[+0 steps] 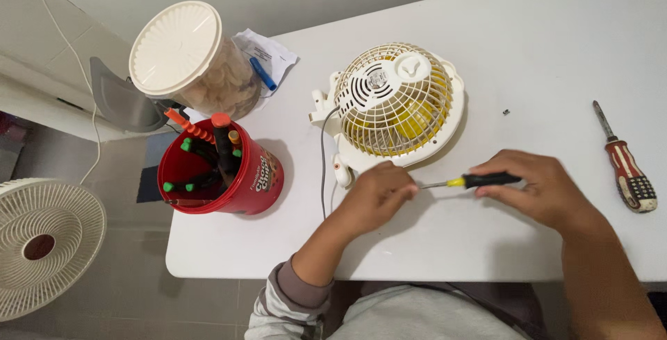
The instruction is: The person assembles a small white and yellow electric fan on a white table. They use a screwdriver to tighten screws on the fan's base and cage, rotate the fan to access different screw locations, and adjust the power cord.
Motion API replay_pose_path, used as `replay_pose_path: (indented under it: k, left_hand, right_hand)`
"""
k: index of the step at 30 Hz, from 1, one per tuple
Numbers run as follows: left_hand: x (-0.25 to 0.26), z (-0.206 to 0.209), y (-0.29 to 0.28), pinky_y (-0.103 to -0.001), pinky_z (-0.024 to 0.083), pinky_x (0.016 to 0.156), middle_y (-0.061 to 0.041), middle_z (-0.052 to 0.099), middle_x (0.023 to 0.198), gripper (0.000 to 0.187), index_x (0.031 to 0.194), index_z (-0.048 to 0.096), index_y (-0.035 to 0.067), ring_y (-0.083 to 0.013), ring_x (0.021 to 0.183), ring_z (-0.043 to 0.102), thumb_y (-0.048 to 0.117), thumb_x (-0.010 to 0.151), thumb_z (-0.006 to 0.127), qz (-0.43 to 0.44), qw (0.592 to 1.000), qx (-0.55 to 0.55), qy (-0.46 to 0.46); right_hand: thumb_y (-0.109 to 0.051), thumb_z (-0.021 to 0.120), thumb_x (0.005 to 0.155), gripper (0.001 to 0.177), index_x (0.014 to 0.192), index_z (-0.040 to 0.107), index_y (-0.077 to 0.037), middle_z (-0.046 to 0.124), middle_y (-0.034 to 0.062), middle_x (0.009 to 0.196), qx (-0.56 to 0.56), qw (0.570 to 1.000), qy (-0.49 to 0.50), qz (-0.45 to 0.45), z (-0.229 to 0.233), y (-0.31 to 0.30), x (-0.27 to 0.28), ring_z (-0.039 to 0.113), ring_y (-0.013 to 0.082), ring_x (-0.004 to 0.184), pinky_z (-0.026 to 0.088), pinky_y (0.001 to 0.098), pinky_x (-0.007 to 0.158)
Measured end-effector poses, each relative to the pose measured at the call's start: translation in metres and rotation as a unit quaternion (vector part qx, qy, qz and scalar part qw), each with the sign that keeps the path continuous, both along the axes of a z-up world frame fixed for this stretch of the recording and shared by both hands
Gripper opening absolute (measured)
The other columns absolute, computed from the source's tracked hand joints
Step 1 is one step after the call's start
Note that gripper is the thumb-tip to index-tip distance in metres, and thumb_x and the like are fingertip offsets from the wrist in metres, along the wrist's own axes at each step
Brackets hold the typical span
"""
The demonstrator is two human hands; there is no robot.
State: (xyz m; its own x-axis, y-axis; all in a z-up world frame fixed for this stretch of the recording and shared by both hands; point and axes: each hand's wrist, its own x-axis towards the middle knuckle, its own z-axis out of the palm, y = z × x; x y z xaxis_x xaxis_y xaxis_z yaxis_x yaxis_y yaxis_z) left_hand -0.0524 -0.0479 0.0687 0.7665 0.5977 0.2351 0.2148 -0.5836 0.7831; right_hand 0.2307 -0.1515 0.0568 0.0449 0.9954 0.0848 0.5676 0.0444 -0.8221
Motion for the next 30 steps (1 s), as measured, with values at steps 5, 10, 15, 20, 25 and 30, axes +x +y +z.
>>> replay_pose_path:
  k: [5, 10, 15, 20, 25, 30]
  left_hand:
    - [0.000, 0.000, 0.002, -0.033, 0.047, 0.072, -0.006, 0.064, 0.081, 0.029, 0.093, 0.069, 0.004, -0.0171, 0.077, 0.057, 0.028, 0.105, 0.058, 0.020, 0.996, -0.082, -0.023]
    - [0.013, -0.008, -0.018, -0.033, 0.048, 0.065, -0.007, 0.063, 0.079, 0.024, 0.093, 0.067, 0.002, -0.0174, 0.069, 0.056, 0.024, 0.102, 0.063, -0.014, 0.994, -0.105, -0.018]
    - [-0.001, -0.007, -0.017, -0.033, 0.051, 0.071, -0.008, 0.066, 0.085, 0.019, 0.096, 0.067, 0.003, -0.0183, 0.076, 0.062, 0.020, 0.103, 0.063, 0.014, 0.999, -0.039, -0.019]
    - [-0.036, 0.004, 0.017, -0.038, 0.050, 0.082, -0.008, 0.070, 0.095, 0.018, 0.097, 0.068, 0.007, -0.0246, 0.090, 0.062, 0.024, 0.095, 0.071, 0.192, 0.977, 0.093, -0.006]
    - [-0.047, -0.001, 0.079, -0.053, 0.036, 0.100, -0.027, 0.054, 0.140, 0.062, 0.134, 0.058, 0.003, -0.0461, 0.129, 0.044, 0.036, 0.085, 0.077, 0.284, 0.885, 0.355, 0.098]
    - [-0.058, -0.017, 0.108, -0.053, 0.044, 0.105, -0.023, 0.062, 0.135, 0.057, 0.142, 0.051, 0.006, -0.0425, 0.128, 0.054, 0.038, 0.098, 0.068, 0.278, 0.946, 0.128, 0.110]
  right_hand:
    - [-0.022, 0.085, 0.070, 0.038, 0.106, 0.077, -0.016, 0.078, 0.0010, 0.100, 0.093, 0.994, -0.053, -0.011, -0.006, -0.007, -0.001, 0.074, 0.0134, 0.091, 0.061, 0.0283, 0.077]
    - [-0.027, 0.087, 0.067, 0.037, 0.101, 0.078, -0.018, 0.079, -0.0014, 0.096, 0.184, 0.976, -0.118, 0.027, -0.011, -0.008, -0.010, 0.073, 0.0145, 0.088, 0.052, 0.0358, 0.082]
    - [-0.026, 0.082, 0.074, 0.035, 0.106, 0.073, -0.015, 0.077, 0.0028, 0.100, 0.144, 0.984, -0.096, -0.032, -0.027, -0.020, 0.002, 0.073, 0.0173, 0.091, 0.054, 0.0367, 0.084]
    - [-0.033, 0.043, 0.120, 0.029, 0.125, 0.050, -0.005, 0.068, 0.0097, 0.106, 0.155, 0.946, 0.229, -0.167, -0.042, -0.022, 0.047, 0.068, 0.0197, 0.099, 0.055, 0.0363, 0.093]
    - [-0.033, 0.029, 0.121, 0.036, 0.122, 0.052, -0.005, 0.054, 0.0041, 0.087, 0.056, 0.899, 0.389, -0.190, -0.056, -0.013, 0.051, 0.052, 0.0175, 0.083, 0.047, 0.0360, 0.081]
    - [-0.037, 0.027, 0.118, 0.040, 0.110, 0.052, -0.007, 0.051, 0.0052, 0.078, -0.058, 0.891, 0.415, -0.172, -0.076, -0.013, 0.017, 0.050, 0.0201, 0.074, 0.046, 0.0373, 0.072]
